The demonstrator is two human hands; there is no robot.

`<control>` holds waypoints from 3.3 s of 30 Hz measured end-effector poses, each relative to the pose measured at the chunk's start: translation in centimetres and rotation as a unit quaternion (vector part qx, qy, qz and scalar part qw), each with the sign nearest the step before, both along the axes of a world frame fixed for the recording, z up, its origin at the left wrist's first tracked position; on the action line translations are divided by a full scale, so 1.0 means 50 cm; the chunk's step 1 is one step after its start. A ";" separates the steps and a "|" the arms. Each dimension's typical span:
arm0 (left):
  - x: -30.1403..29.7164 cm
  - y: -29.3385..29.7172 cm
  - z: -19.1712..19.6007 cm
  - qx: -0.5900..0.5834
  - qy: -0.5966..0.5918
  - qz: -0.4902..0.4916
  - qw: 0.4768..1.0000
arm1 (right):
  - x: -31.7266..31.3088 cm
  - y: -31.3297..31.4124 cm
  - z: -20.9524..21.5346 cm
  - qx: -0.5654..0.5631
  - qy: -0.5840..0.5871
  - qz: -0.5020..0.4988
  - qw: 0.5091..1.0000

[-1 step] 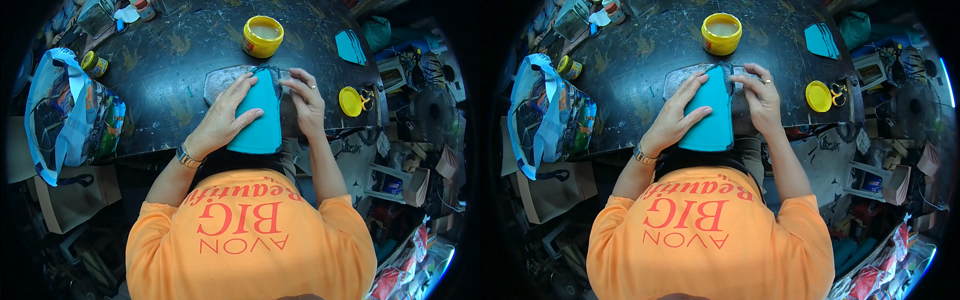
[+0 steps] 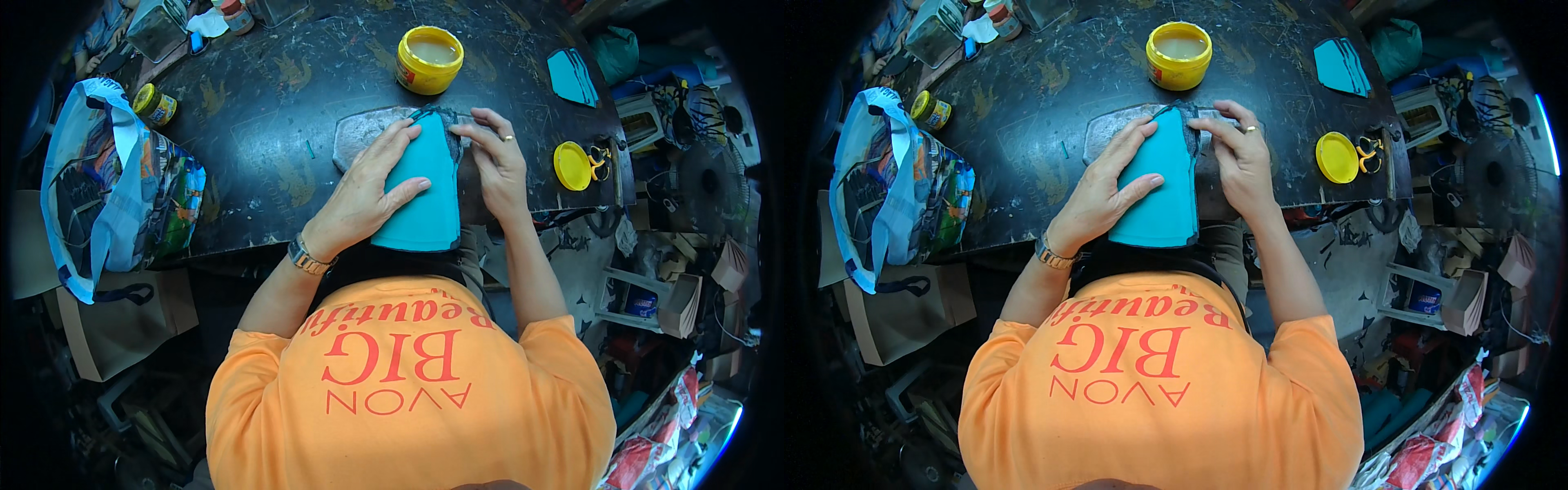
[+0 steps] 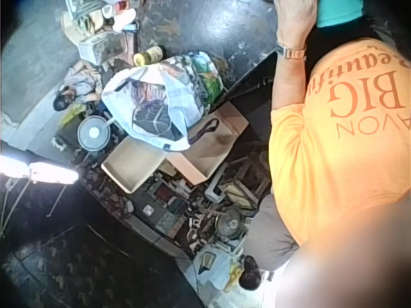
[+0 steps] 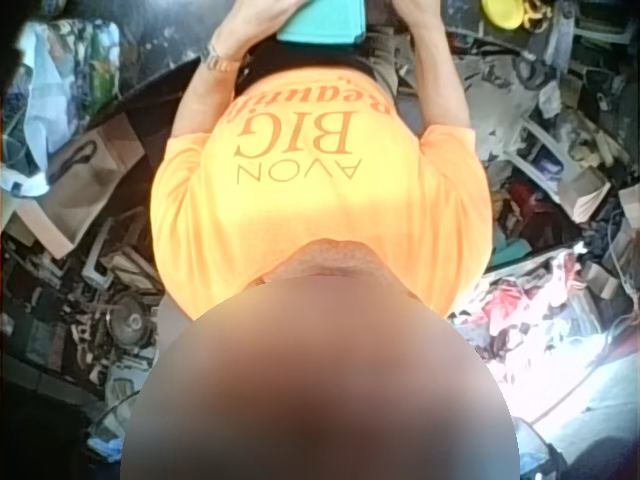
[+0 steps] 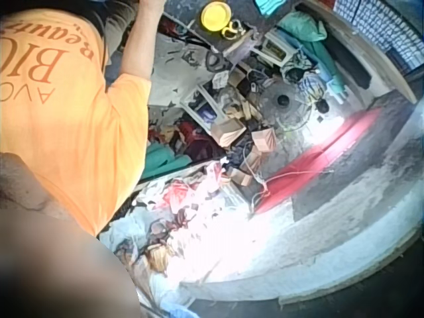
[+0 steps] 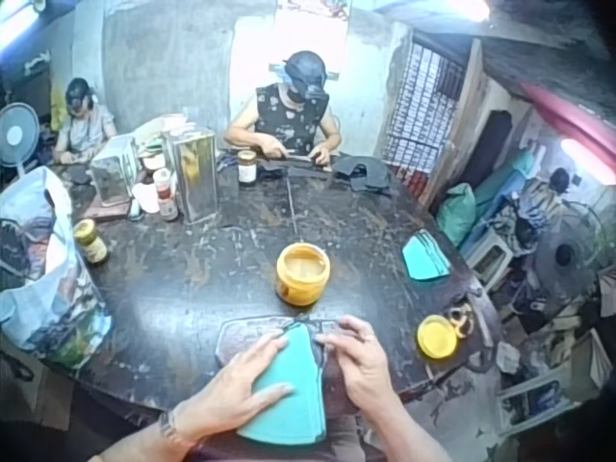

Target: The person repeatedly applies glue from a yellow tub to the edges of teal foam pieces and presses them together. They handle the foam pieces one at a time, aligning edges and smoothing the bond before moving to the next piece.

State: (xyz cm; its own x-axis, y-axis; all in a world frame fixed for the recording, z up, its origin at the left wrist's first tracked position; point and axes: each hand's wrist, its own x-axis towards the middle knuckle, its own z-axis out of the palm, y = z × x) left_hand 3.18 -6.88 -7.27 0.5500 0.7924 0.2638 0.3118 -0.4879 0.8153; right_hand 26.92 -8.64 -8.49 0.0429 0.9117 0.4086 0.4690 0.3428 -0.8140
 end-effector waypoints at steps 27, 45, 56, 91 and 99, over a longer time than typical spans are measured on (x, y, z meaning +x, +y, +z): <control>0.005 -0.005 -0.002 -0.039 -0.051 0.041 0.997 | -0.004 -0.091 -0.007 0.002 0.172 0.047 0.984; 0.009 -0.022 -0.035 0.081 -0.155 0.148 0.974 | -0.060 -0.154 0.014 -0.083 0.183 0.030 0.979; 0.010 -0.028 -0.038 0.038 -0.232 0.085 0.968 | -0.093 -0.143 0.017 -0.001 0.110 0.029 0.994; 0.009 -0.024 -0.013 0.069 -0.124 0.085 0.986 | 0.512 0.362 -0.069 -0.027 -0.347 -0.484 0.803; 0.007 -0.027 0.035 0.045 -0.070 0.082 0.993 | 0.193 0.324 0.042 -0.031 -0.014 -0.017 0.999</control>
State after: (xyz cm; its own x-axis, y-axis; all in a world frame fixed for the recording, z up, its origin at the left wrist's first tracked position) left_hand 3.50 -8.25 -5.52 0.3685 0.8381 0.4023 0.2789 -0.5125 0.8121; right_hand 36.57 7.56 -6.39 0.0640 0.9335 0.3529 0.5023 0.2754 -0.8196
